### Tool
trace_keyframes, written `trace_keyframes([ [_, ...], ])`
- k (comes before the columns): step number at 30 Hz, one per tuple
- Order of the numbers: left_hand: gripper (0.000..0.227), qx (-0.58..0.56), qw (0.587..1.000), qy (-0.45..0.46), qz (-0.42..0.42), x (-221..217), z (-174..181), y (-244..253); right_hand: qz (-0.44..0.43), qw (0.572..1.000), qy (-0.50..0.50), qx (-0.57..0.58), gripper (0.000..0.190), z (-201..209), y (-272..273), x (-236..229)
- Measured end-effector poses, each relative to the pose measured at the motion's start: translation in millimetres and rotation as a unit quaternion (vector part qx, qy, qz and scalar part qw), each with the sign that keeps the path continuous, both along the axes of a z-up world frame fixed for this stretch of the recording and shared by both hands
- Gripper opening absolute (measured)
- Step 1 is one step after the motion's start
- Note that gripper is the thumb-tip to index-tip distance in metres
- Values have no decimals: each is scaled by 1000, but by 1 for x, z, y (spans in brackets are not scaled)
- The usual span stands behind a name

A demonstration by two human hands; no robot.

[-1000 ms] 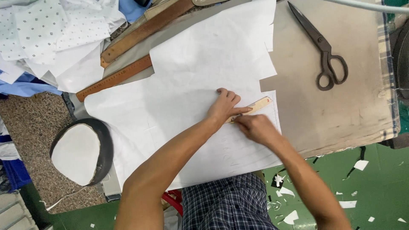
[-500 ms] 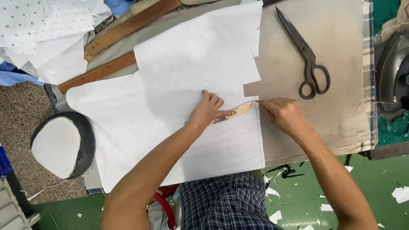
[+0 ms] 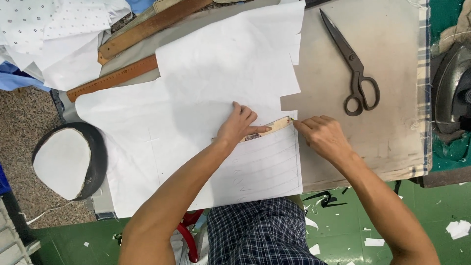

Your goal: The person uses a ruler and pencil to draw multiple straight lines on a large sheet of white paper laid on a work table. The ruler is repositioned repeatedly to create parallel and intersecting lines across the paper surface.

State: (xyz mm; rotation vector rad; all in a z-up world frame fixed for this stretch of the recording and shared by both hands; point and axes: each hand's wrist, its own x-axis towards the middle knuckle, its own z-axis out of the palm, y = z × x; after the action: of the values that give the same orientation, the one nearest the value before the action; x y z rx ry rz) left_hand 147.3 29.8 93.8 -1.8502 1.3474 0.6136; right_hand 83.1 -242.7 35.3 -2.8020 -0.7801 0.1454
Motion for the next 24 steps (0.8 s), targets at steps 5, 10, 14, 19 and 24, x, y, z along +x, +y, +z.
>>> trace_keyframes([
  [5, 100, -3, 1000, -8, 3, -2, -9, 2, 30, 998, -12, -59, 19, 29, -21, -23],
  [10, 102, -3, 1000, -12, 13, -5, -12, 1, -22, 1000, -7, -6, 21, 41, -31, -38],
  [14, 104, -11, 1000, -16, 21, -10, -18, 3, -69, 988, 27, 136, 16, 10, 17, -55],
  [19, 93, -15, 998, -34, 45, -16, -12, 13, -79, 957, 98, 260, 22, 21, 100, -59],
  [24, 88, 17, 991, -76, 111, -16, -11, 59, -79, 981, 12, 177, 20, -32, 143, -80],
])
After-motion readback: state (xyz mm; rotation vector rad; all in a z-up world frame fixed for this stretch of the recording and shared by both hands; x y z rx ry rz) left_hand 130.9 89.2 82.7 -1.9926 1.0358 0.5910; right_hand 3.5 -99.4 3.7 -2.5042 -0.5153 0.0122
